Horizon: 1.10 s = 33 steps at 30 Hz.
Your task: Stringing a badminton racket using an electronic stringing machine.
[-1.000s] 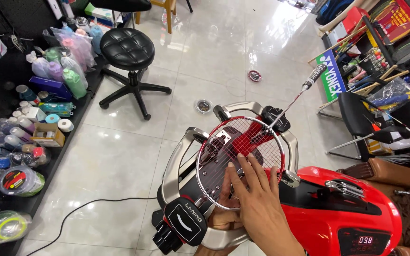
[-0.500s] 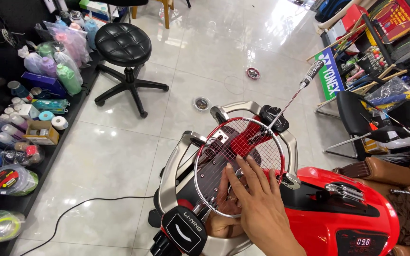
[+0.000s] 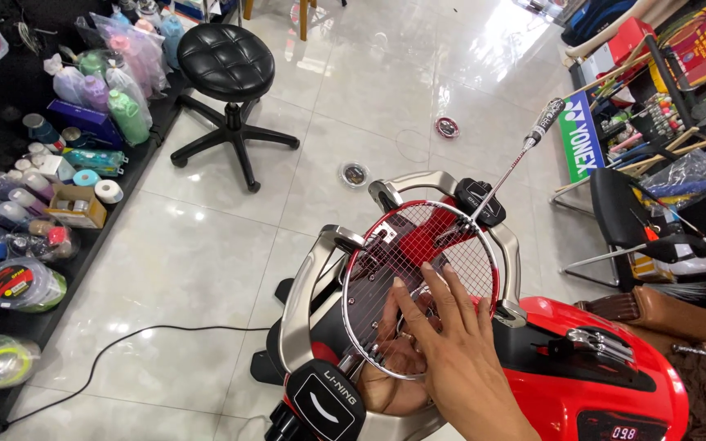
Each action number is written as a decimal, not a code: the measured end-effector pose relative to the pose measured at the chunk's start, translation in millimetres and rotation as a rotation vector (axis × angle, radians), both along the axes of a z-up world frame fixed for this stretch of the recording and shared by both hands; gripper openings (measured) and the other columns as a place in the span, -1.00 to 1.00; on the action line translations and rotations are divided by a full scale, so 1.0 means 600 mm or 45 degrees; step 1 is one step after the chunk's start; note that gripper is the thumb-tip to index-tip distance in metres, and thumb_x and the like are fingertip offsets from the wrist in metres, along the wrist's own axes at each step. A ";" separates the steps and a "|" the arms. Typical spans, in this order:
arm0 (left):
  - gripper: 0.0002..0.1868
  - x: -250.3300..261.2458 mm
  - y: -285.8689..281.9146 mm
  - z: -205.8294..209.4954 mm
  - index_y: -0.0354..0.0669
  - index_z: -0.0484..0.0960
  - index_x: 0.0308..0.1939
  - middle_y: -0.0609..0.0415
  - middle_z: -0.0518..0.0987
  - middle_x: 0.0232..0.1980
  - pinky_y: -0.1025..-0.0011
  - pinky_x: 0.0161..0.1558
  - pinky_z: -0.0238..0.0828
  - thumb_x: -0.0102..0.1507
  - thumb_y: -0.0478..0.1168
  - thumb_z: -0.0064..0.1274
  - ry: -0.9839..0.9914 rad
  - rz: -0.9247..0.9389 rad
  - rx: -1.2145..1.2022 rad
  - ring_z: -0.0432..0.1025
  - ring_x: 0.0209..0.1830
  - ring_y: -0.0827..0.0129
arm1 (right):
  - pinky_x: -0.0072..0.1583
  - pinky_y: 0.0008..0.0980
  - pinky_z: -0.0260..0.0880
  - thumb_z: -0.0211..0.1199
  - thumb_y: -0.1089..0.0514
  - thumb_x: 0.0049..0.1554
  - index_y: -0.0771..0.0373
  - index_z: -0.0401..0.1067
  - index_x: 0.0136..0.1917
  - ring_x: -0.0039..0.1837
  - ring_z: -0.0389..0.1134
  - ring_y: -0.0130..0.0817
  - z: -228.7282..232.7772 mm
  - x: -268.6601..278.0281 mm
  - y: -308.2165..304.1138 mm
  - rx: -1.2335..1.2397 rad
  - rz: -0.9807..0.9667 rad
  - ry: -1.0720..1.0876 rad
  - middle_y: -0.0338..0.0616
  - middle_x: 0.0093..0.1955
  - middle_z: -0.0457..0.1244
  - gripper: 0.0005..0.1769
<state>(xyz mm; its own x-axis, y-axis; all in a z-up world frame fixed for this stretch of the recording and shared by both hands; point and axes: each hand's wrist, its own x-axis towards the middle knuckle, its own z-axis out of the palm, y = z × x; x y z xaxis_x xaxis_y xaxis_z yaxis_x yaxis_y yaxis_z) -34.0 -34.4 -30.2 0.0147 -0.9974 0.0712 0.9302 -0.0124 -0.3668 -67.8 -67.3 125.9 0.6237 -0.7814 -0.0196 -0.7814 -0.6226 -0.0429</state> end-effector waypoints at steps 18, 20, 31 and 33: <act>-0.22 -0.024 -0.028 -0.035 0.04 0.09 0.68 -0.19 0.31 0.58 0.42 0.06 0.49 0.43 -0.35 0.09 0.109 0.285 -0.153 0.33 0.41 0.01 | 0.37 0.56 -0.28 0.15 0.31 -0.07 -0.14 0.08 0.62 0.70 -0.32 0.14 -0.013 -0.010 -0.027 0.093 0.050 0.002 0.01 0.71 -0.25 0.01; -0.19 -0.003 -0.024 0.024 0.07 0.13 0.59 -0.14 0.34 0.51 0.32 0.12 0.53 0.29 -0.32 0.11 0.047 0.259 -0.002 0.36 0.36 0.03 | 0.38 0.55 -0.26 0.16 0.33 -0.09 -0.15 0.10 0.62 0.70 -0.31 0.12 -0.020 -0.010 -0.029 0.086 0.047 -0.009 -0.01 0.71 -0.24 0.02; -0.19 0.005 -0.035 0.022 -0.01 0.20 0.56 -0.12 0.35 0.52 0.71 -0.06 0.51 0.25 -0.51 0.03 -0.036 0.366 -0.023 0.43 0.34 0.37 | 0.34 0.59 -0.15 0.25 0.33 -0.13 -0.15 0.19 0.57 0.68 -0.23 0.13 -0.021 -0.013 -0.037 -0.022 0.112 -0.095 0.04 0.68 -0.17 0.01; -0.22 0.002 -0.038 0.006 0.01 0.19 0.60 -0.17 0.32 0.53 0.76 -0.06 0.52 0.31 -0.54 -0.08 0.226 0.333 -0.042 0.45 0.21 0.51 | 0.34 0.59 -0.15 0.25 0.27 -0.08 -0.15 0.17 0.58 0.68 -0.24 0.15 -0.015 -0.012 -0.034 0.001 0.115 -0.088 0.07 0.68 -0.18 -0.03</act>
